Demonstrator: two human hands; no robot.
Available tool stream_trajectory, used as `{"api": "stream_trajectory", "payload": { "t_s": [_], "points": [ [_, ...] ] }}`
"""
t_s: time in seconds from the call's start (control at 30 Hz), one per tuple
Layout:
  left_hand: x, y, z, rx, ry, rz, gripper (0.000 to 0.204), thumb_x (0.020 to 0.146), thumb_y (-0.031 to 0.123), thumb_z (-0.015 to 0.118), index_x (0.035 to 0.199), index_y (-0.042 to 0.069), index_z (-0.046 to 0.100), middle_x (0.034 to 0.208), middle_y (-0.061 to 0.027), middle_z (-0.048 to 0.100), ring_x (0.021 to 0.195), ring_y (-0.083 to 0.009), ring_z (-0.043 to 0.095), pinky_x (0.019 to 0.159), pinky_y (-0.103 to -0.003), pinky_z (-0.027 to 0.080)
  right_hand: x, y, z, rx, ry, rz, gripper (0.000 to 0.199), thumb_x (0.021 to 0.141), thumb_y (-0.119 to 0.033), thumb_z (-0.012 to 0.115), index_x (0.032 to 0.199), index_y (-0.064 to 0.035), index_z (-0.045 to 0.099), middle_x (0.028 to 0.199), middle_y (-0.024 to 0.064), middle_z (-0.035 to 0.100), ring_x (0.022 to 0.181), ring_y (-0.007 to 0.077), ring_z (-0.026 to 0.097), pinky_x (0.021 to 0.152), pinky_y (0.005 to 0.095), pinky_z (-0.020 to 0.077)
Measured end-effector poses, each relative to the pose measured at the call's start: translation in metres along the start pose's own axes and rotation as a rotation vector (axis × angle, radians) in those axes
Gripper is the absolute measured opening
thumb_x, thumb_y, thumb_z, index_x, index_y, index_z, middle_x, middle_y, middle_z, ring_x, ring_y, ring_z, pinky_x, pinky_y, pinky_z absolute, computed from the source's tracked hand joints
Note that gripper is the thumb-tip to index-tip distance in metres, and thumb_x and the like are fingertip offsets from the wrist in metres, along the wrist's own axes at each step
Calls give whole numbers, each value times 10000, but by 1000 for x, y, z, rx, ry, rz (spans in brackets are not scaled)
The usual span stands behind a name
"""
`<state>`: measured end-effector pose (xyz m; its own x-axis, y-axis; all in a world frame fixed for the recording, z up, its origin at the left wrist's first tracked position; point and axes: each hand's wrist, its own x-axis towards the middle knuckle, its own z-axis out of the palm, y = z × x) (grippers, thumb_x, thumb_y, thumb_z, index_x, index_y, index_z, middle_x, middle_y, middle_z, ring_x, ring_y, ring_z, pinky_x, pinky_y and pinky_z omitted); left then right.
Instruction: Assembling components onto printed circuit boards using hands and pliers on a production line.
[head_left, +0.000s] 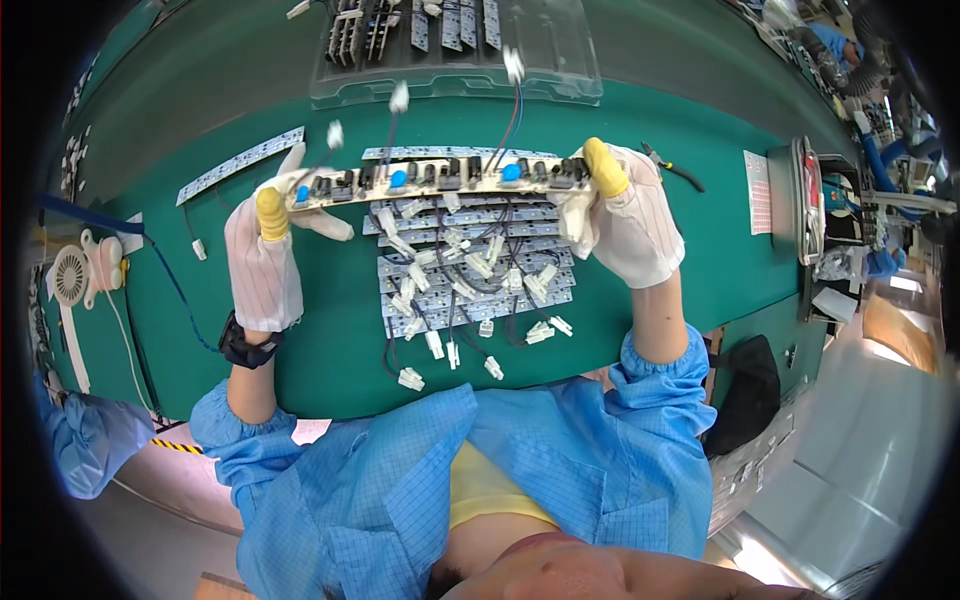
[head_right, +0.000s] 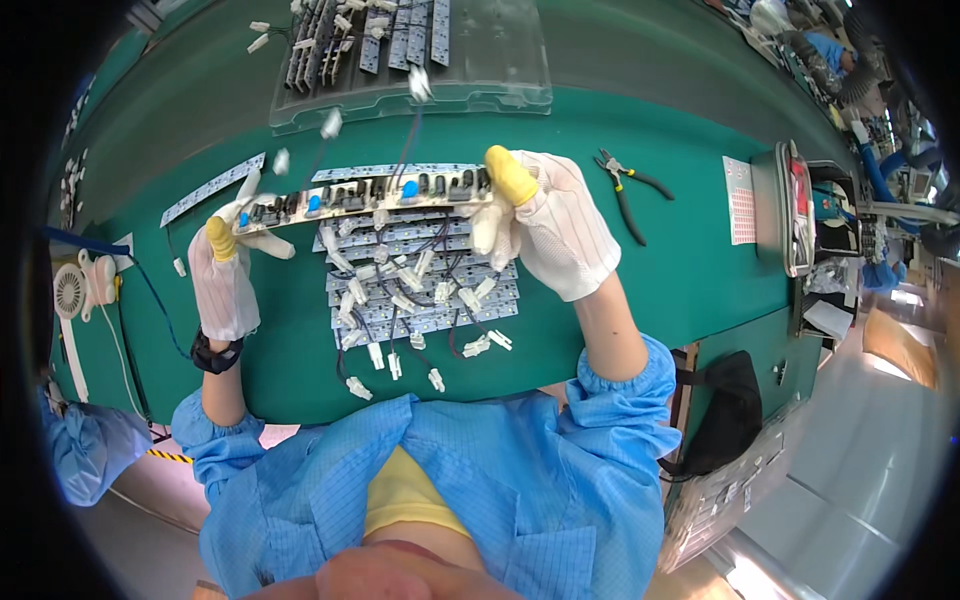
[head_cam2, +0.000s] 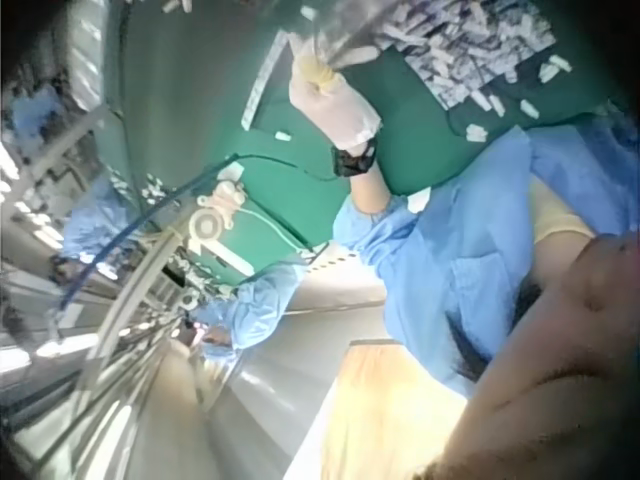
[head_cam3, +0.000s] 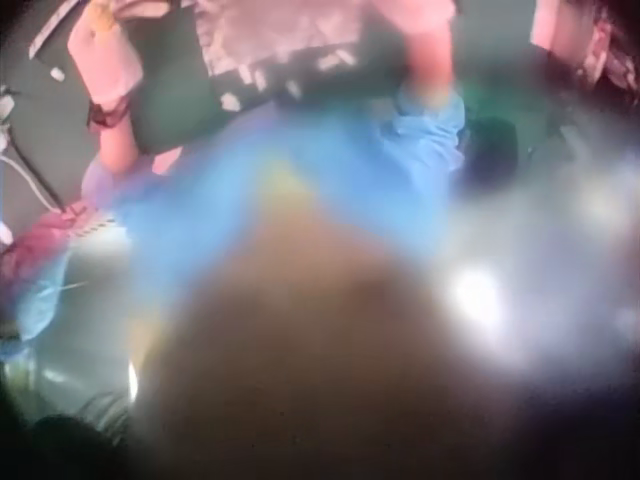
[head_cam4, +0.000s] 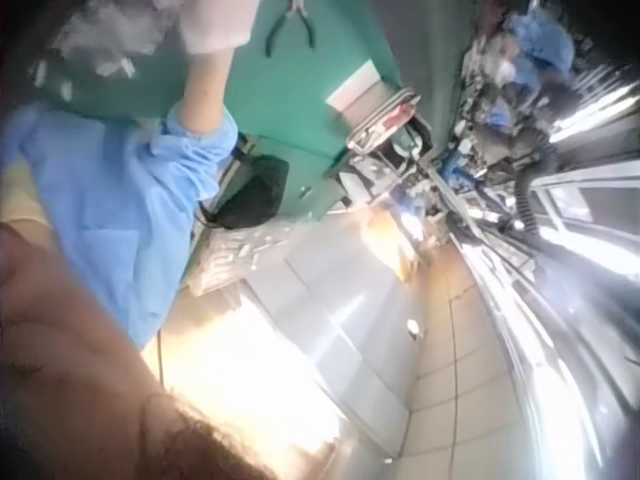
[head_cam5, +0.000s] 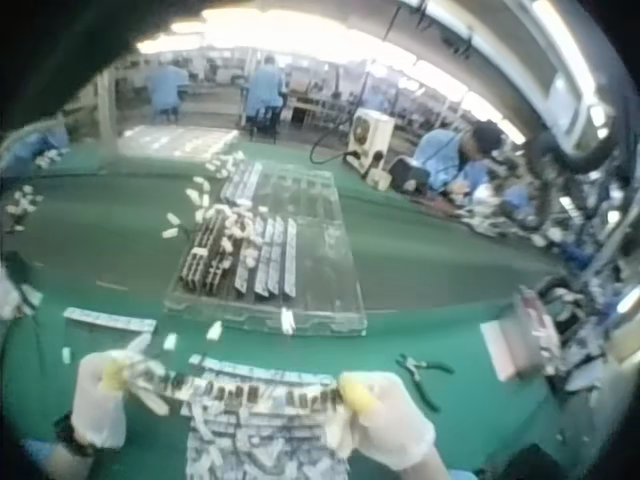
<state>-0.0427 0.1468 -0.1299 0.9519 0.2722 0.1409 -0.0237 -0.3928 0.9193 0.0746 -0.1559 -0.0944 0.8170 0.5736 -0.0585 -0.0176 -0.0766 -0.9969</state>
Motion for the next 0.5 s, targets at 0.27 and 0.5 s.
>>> {"api": "stream_trajectory", "payload": {
  "t_s": [0.27, 0.5],
  "points": [
    [-3, -1, 21, -682, 33, -7, 469, 947, 309, 569, 1300, 21, 459, 1203, -77, 562, 761, -33, 540, 792, -218, 440, 0, -1, 13, 120, 1, 47, 408, 836, -248, 664, 1139, 0, 549, 893, 64, 626, 699, 74, 541, 601, 198, 429],
    [41, -15, -73, 154, 457, -70, 220, 890, 58, 482, 1052, -9, 614, 974, -87, 664, 901, -155, 619, 785, -296, 474, 11, 18, 2, -145, 133, -170, 473, 845, -210, 664, 1251, -20, 512, 1097, 76, 601, 819, 107, 549, 648, 223, 444]
  ]
}}
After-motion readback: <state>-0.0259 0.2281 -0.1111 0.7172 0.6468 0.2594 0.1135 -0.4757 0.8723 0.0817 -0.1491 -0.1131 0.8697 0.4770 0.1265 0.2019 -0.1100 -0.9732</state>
